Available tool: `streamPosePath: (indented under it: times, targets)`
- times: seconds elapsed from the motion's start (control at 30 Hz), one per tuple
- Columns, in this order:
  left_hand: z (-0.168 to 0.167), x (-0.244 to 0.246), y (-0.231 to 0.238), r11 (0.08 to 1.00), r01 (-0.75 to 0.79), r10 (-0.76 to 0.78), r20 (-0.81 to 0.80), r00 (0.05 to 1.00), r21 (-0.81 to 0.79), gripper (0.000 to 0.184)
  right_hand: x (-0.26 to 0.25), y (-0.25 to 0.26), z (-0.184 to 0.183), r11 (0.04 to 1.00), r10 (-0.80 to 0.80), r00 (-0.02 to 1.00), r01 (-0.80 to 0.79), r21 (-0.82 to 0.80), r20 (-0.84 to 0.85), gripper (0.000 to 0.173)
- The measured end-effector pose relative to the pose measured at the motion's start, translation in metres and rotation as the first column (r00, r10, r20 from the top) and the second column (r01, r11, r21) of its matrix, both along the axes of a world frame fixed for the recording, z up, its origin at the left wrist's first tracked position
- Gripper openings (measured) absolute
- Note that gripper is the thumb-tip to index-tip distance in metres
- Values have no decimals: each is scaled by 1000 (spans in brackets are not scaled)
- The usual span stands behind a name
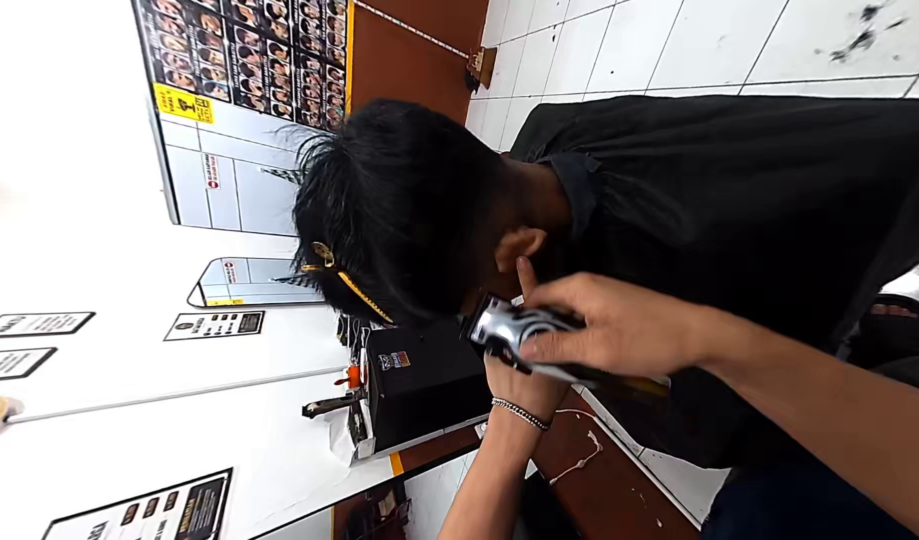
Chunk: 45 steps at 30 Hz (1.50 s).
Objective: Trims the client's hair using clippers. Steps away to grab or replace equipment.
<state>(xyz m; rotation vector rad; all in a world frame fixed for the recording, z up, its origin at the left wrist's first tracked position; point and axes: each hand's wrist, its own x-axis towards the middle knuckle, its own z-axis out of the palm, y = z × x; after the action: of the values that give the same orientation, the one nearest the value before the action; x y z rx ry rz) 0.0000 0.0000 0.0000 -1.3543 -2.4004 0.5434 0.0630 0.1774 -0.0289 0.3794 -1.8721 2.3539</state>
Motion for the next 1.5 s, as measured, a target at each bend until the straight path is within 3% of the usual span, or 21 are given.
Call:
streamPosePath:
  times: [0.27,0.67,0.83,1.1,1.5]
  targets:
    - [-1,0,14,994,-54,46,-83,995,-99,33,-15,18,5,1000,-2,1000,2,-4,5,28]
    - [-6,-5,10,998,23,-28,-99,995,-51,33,-13,19,15,997,-62,998,63,50,-21,26]
    - [-5,-5,11,999,33,-37,-105,994,-36,32,-11,29,13,999,-9,1000,9,44,12,26]
    - [-5,-3,17,997,-42,35,-114,993,-65,36,-18,40,16,999,-9,1000,9,43,0,30]
    - [-5,-2,17,998,-40,35,-107,994,-44,36,-21,44,16,998,-14,1000,13,53,5,27]
